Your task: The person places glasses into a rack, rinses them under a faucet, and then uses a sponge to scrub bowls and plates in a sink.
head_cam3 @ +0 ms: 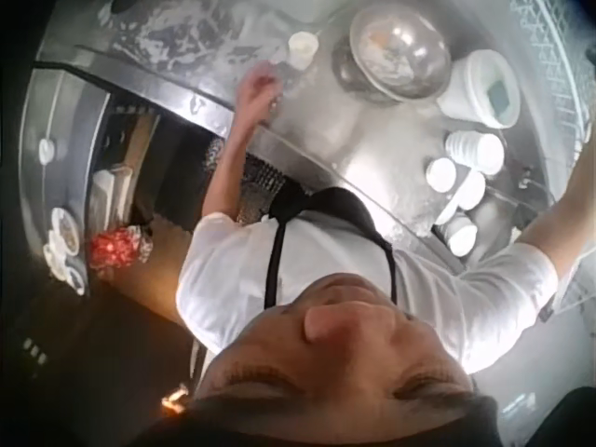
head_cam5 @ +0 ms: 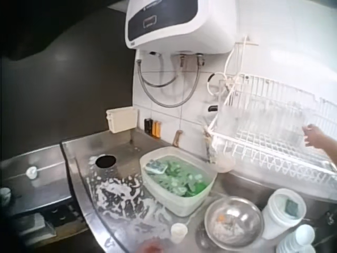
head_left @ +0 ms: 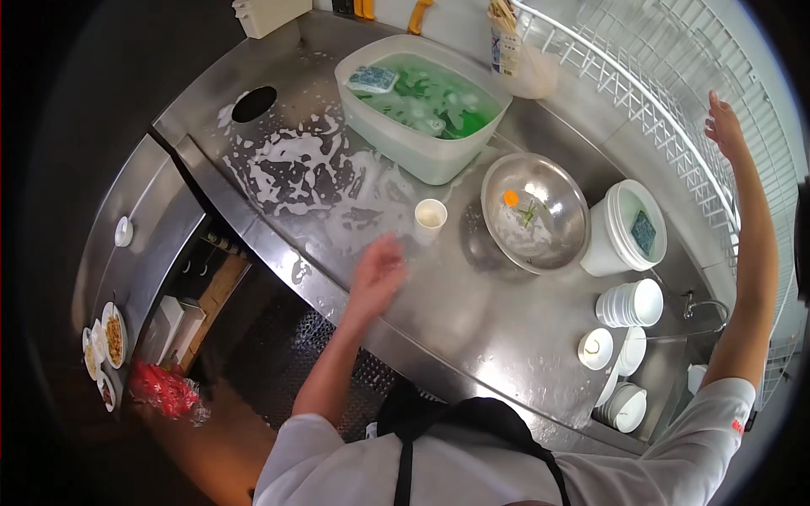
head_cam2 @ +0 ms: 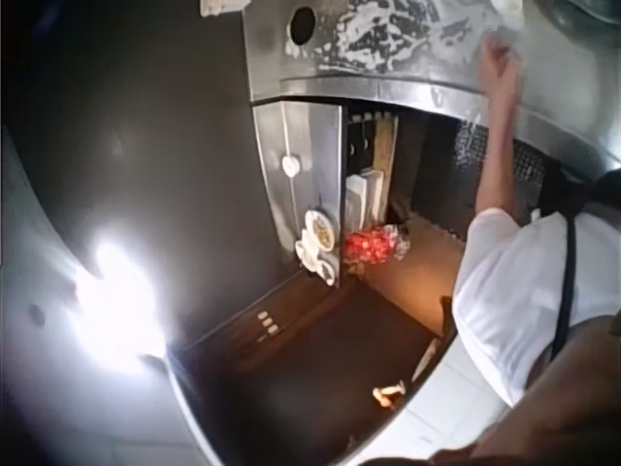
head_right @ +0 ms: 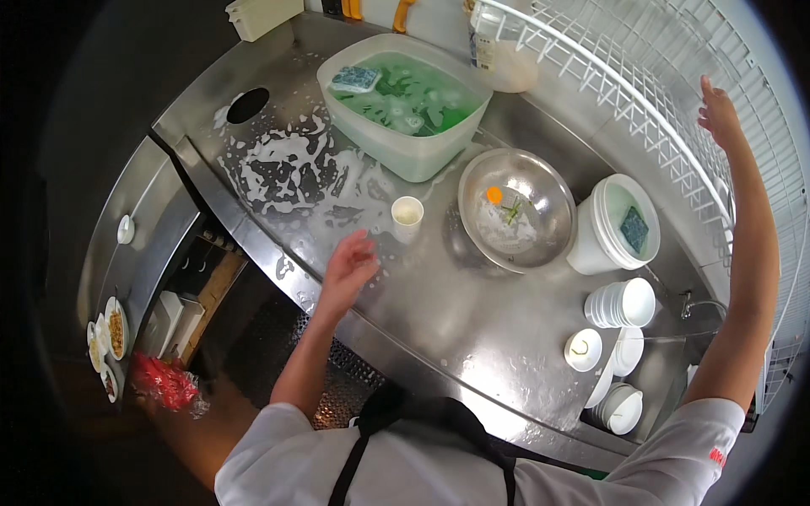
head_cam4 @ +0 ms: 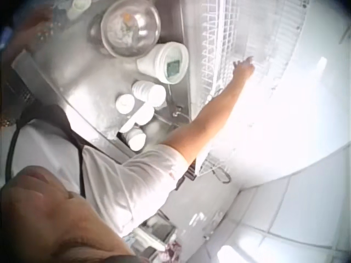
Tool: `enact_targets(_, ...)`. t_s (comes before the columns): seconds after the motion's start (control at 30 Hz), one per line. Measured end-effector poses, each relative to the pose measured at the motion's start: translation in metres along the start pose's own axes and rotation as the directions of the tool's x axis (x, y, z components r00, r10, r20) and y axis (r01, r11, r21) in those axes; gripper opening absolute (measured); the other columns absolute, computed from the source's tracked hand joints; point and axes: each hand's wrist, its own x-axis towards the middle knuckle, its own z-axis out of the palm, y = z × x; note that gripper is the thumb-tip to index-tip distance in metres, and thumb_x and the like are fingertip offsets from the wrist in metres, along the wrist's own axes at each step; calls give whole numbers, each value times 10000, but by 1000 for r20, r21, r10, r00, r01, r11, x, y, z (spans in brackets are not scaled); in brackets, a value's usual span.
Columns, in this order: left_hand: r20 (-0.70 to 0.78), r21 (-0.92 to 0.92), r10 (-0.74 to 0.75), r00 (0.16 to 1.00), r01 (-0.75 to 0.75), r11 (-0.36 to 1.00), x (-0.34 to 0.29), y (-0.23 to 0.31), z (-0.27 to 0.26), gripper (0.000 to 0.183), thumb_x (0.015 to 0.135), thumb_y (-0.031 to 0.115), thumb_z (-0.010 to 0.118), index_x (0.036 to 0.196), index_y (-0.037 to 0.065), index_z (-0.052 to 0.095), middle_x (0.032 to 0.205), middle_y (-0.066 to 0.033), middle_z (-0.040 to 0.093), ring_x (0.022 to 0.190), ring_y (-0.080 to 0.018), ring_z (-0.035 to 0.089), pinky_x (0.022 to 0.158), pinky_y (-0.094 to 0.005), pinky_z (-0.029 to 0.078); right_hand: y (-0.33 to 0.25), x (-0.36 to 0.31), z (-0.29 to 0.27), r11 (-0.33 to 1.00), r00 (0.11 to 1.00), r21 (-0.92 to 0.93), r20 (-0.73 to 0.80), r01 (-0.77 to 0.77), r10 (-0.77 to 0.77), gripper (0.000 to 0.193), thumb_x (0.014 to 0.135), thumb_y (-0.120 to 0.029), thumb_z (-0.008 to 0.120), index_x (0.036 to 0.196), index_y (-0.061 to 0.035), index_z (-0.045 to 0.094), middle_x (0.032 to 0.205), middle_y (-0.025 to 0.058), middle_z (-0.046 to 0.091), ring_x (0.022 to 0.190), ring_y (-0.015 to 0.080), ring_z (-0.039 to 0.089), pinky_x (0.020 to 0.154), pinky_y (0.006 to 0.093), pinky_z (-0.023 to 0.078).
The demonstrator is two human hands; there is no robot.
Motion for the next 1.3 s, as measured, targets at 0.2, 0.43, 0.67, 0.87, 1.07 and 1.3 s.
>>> enact_targets(0.2,37,752,258,966,-196,629,71,-23,59,631,749,157,711,1323,116,453,1261,-199,486,1134,-344,490,931,-405,432,-24,-47,6,995,981,-99,-194,-23,3,988,742,-673,615,1310,94,359,1280,226,424,1182,355,434,948,513,407)
enact_targets(0.43,-25,839,152,988,-62,541,84,-47,49,327,715,266,743,940,39,673,1112,-226,567,1057,-385,525,888,-430,445,-60,-98,10,983,947,-182,-321,-38,-23,667,802,-447,685,1146,93,499,1131,210,573,1035,257,567,823,383,484)
enact_targets(0.67,44,805,141,989,-119,581,9,-33,75,303,731,272,748,841,3,663,879,-196,608,849,-336,595,751,-405,472,-78,-319,50,651,587,72,-517,756,-623,470,941,-189,537,1321,35,374,1166,191,574,1101,253,552,980,333,394)
enact_targets(0.87,265,340,-131,955,35,940,-79,6,165,261,765,168,734,909,-35,656,1019,-165,602,884,-204,596,727,-304,471,72,-501,122,877,786,197,390,438,-480,612,746,-292,761,1227,-3,514,1098,190,586,1018,341,561,870,399,460)
enact_targets(1.07,635,265,-103,766,-90,960,-149,-3,274,317,825,145,700,1061,-34,590,1091,-86,553,957,-156,562,803,-279,468,190,-558,131,883,813,333,374,330,-446,833,751,-260,757,1393,-23,282,1309,242,432,1191,384,459,987,408,387)
enact_targets(1.3,630,-7,-125,767,167,986,-235,-4,416,687,847,77,634,1407,28,238,1336,-160,413,1259,-235,400,1063,-382,304,260,-570,17,860,915,501,294,99,-276,671,677,-177,770,1241,-53,427,1138,177,538,1064,327,554,918,373,438)
